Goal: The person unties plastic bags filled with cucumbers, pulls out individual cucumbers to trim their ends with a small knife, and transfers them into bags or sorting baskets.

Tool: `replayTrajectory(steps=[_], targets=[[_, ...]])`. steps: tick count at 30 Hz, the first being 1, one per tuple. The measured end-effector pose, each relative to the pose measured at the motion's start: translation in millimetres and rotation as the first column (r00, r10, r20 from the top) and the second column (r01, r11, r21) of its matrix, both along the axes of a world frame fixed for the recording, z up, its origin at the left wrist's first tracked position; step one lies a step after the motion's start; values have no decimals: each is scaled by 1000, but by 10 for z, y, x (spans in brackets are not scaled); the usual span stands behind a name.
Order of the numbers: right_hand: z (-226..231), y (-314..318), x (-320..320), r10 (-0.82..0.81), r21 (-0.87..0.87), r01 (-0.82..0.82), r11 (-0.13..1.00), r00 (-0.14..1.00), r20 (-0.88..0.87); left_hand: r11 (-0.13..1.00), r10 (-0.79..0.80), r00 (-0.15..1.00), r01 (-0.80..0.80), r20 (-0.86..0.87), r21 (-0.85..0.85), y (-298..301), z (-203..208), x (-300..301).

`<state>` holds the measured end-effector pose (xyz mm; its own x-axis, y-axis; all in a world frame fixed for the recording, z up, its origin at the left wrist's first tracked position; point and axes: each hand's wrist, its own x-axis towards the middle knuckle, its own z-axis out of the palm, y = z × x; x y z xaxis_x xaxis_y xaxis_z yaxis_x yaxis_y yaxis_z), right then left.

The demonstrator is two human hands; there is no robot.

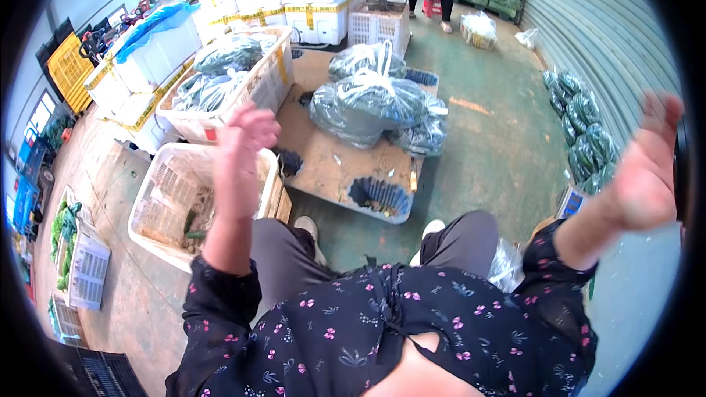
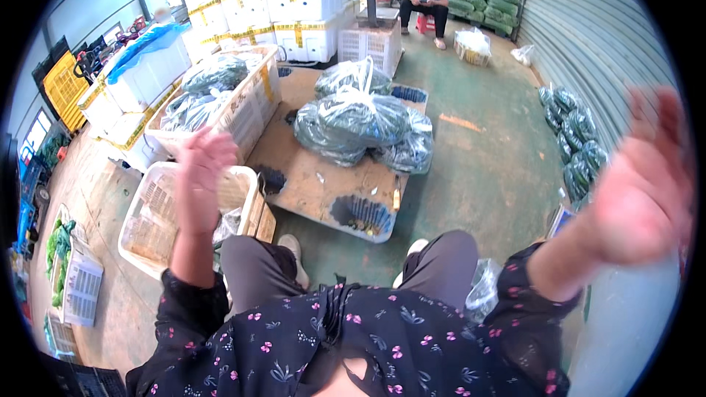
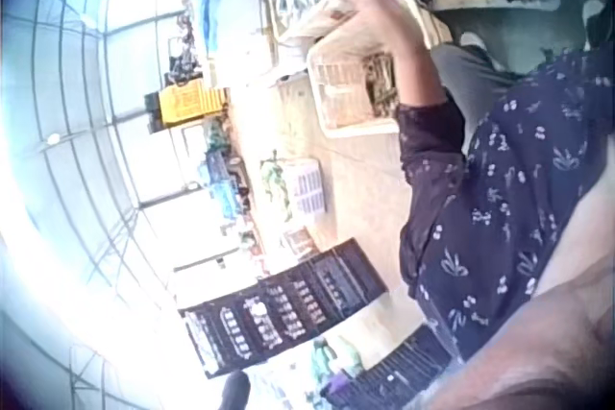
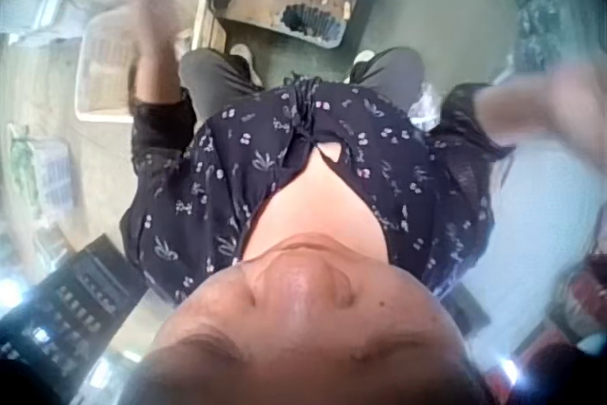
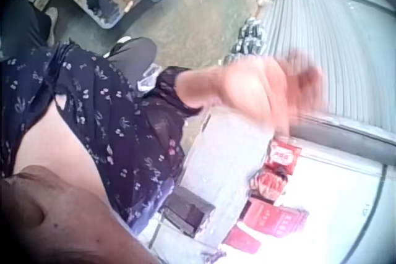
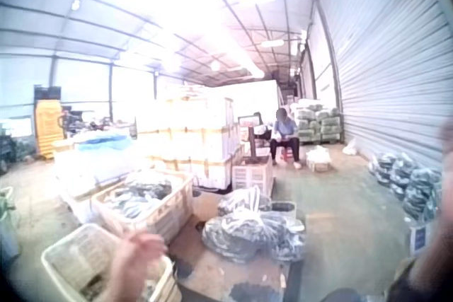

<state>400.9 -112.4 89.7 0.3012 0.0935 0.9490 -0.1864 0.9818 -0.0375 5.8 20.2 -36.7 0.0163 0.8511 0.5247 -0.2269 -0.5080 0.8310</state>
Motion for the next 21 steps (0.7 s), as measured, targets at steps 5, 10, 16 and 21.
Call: replayTrajectory(steps=[5, 10, 16, 21], targets=[[-817, 1345, 85, -406, -612, 548, 570, 836, 370, 919, 7, 996, -40, -86, -392, 911, -1243, 536], [-1722, 2568, 134, -255, -735, 564, 378, 826, 502, 845, -70, 991, -4, -118, -535, 1311, -1708, 886], [-2377, 3646, 371, -128, -462, 880, 113, 474, 871, 735, -164, 982, 56, -97, -675, 1512, -2004, 1060], [-2999, 4530, 450, 18, -335, 942, 25, 335, 942, 835, -202, 944, 26, -261, -550, 1525, -2178, 1013]])
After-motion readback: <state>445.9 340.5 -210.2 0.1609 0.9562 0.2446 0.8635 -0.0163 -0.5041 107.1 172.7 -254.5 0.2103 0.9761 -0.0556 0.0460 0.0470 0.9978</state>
